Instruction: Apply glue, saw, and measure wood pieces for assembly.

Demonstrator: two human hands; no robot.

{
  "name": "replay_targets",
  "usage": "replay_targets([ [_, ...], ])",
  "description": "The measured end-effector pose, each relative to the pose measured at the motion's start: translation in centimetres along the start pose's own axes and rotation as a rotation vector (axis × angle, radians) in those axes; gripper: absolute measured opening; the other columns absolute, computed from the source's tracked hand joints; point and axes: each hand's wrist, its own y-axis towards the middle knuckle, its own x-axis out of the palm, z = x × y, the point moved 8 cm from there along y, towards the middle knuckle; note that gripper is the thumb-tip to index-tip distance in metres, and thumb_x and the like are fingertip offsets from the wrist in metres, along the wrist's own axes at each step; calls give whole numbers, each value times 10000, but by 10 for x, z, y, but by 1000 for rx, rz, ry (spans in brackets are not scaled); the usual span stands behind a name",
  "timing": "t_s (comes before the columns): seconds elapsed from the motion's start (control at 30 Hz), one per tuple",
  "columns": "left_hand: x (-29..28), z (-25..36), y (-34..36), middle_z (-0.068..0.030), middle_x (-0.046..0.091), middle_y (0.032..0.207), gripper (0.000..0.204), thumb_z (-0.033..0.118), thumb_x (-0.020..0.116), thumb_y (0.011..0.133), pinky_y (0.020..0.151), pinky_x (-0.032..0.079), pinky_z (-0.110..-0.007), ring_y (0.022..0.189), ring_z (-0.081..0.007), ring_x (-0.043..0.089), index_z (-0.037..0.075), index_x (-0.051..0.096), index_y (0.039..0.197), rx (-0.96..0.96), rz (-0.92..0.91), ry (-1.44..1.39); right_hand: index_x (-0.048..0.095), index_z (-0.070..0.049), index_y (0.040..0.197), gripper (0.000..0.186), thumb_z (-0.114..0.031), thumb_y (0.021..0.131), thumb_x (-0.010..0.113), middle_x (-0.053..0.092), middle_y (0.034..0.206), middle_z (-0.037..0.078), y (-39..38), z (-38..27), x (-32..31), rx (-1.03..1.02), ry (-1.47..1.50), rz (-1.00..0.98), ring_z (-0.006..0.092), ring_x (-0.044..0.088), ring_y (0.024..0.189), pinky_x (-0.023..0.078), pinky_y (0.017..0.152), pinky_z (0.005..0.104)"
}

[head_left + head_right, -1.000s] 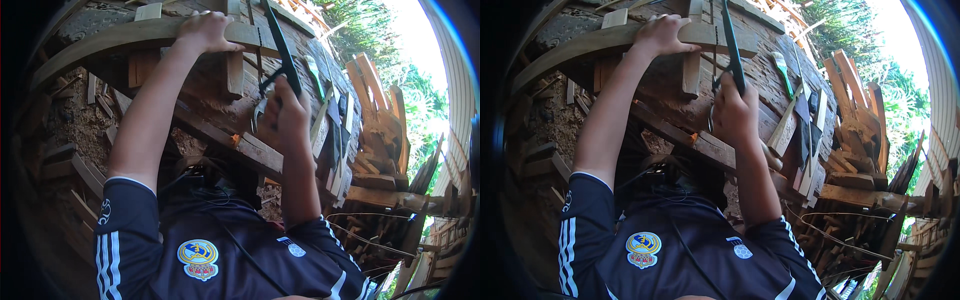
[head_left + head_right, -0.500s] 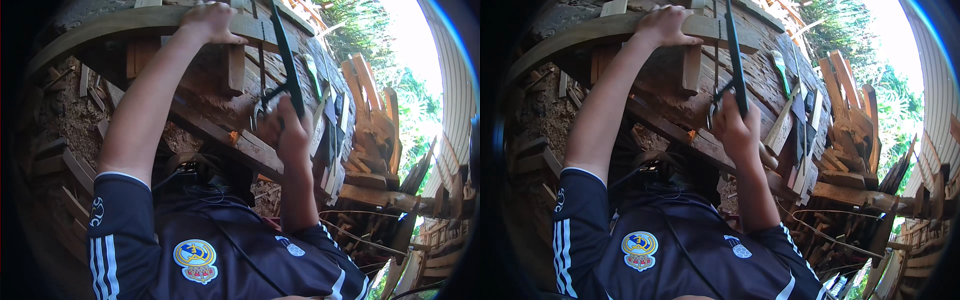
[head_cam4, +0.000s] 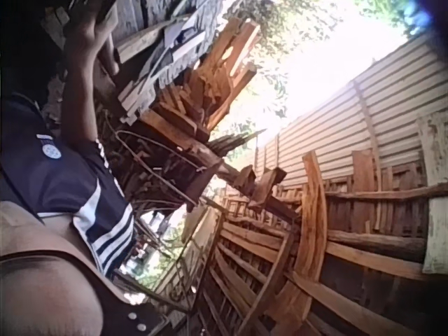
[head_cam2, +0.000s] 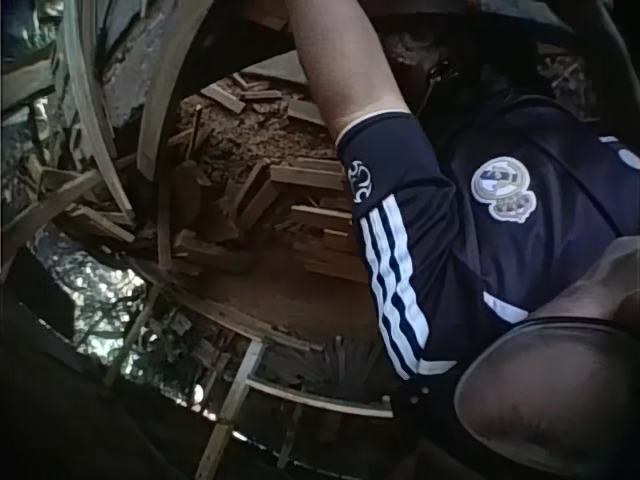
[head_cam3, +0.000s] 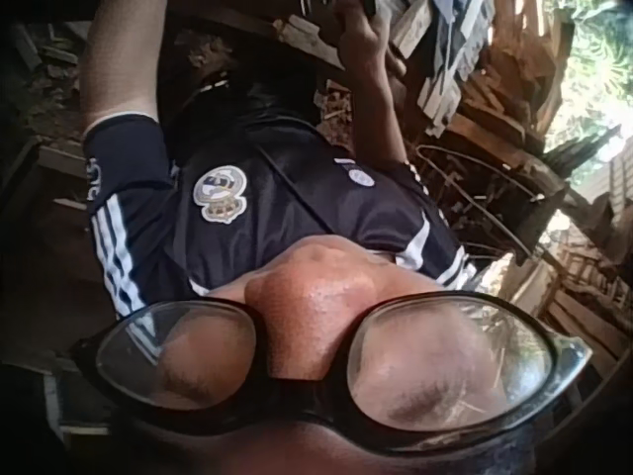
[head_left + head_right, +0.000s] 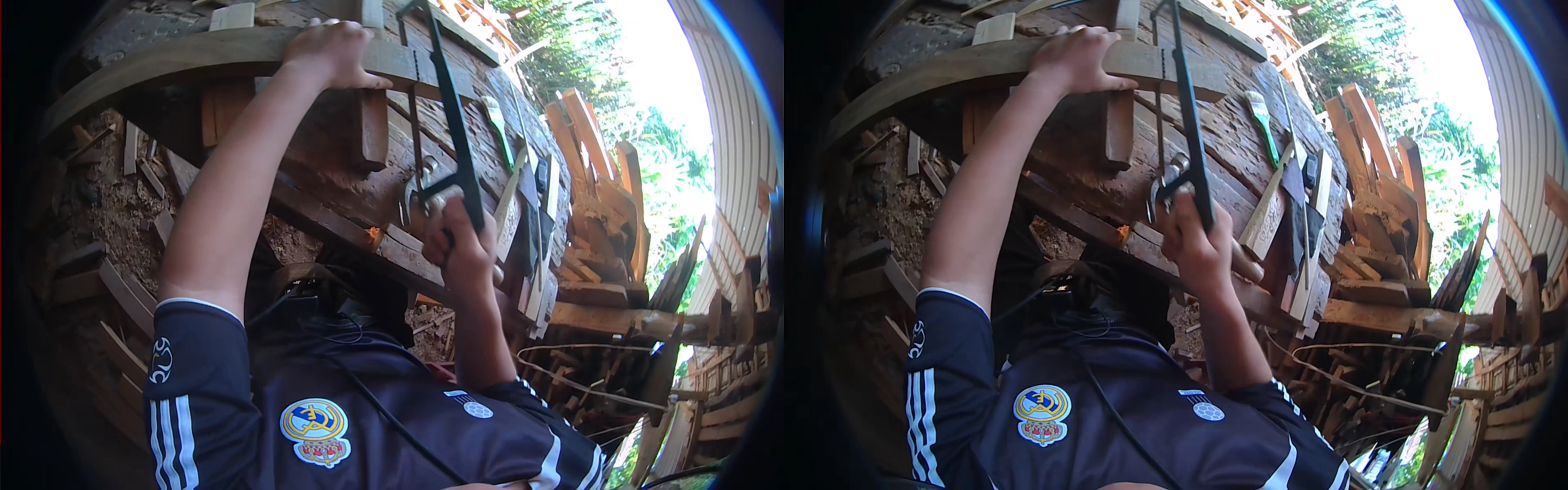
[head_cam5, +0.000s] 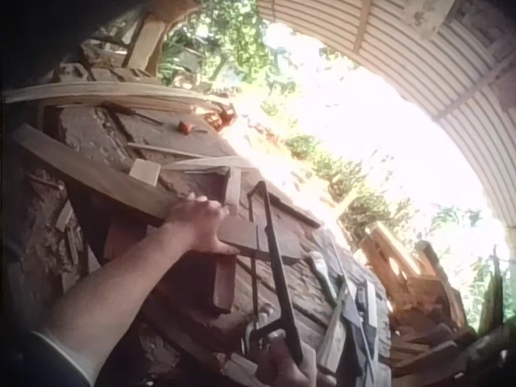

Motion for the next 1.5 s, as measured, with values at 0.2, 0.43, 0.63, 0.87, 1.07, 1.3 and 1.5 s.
replay_targets([
  [0.2, 2, 6, -1, -116, 703, 1187, 805, 775, 714, 688, 1039, 469, -461, 1128, -285, 672, 114, 692, 1147, -1, -29, -19, 457, -91, 653, 426, -283, 1020, 558, 405, 518, -1, 110, -3, 22, -56, -54, 68, 110, 390, 412, 319, 407, 285],
  [0.43, -9, 30, 11, -126, 694, 1199, 837, 767, 735, 667, 1033, 472, -497, 1132, -313, 666, 101, 681, 1172, 101, -28, -22, 490, -79, 708, 360, -235, 1025, 559, 463, 547, -33, 11, 12, -4, -20, 143, 3, 70, 416, 461, 333, 427, 277],
  [0.63, -6, 19, -1, -117, 678, 1242, 905, 768, 738, 660, 1066, 452, -501, 1180, -307, 637, 102, 643, 1266, 57, -134, -40, 459, -119, 700, 370, -268, 1027, 552, 423, 557, -62, 121, 8, 24, -242, -189, 148, 46, 400, 461, 300, 408, 271],
  [0.87, -19, 25, -6, -114, 683, 1233, 906, 767, 736, 667, 1069, 446, -465, 1189, -293, 632, 104, 639, 1277, 13, -141, 7, 498, 17, 725, 294, -156, 962, 521, 461, 571, 101, 24, 11, 4, -172, -252, 102, 168, 447, 563, 384, 546, 399],
  [1.07, -16, 16, 2, -115, 696, 1197, 854, 757, 748, 663, 1036, 472, -470, 1129, -299, 662, 91, 670, 1192, -20, -87, -49, 510, 28, 762, 299, -192, 961, 546, 486, 585, 125, 83, 0, 11, -212, -269, 123, 164, 451, 581, 412, 561, 399],
  [1.3, -17, 27, 4, -128, 705, 1173, 869, 744, 759, 656, 995, 509, -457, 1106, -309, 673, 95, 683, 1229, 53, -104, 2, 508, 9, 744, 296, -190, 959, 544, 492, 595, 108, 24, 15, -3, -197, -196, 70, 163, 447, 591, 411, 578, 394],
  [1.5, -12, 22, 0, -122, 704, 1158, 847, 719, 776, 648, 991, 510, -460, 1107, -312, 667, 107, 690, 1227, -14, -130, -71, 596, 57, 775, 312, -215, 927, 574, 520, 580, 139, 115, -25, 14, -266, -196, 136, 186, 481, 582, 413, 568, 412],
])
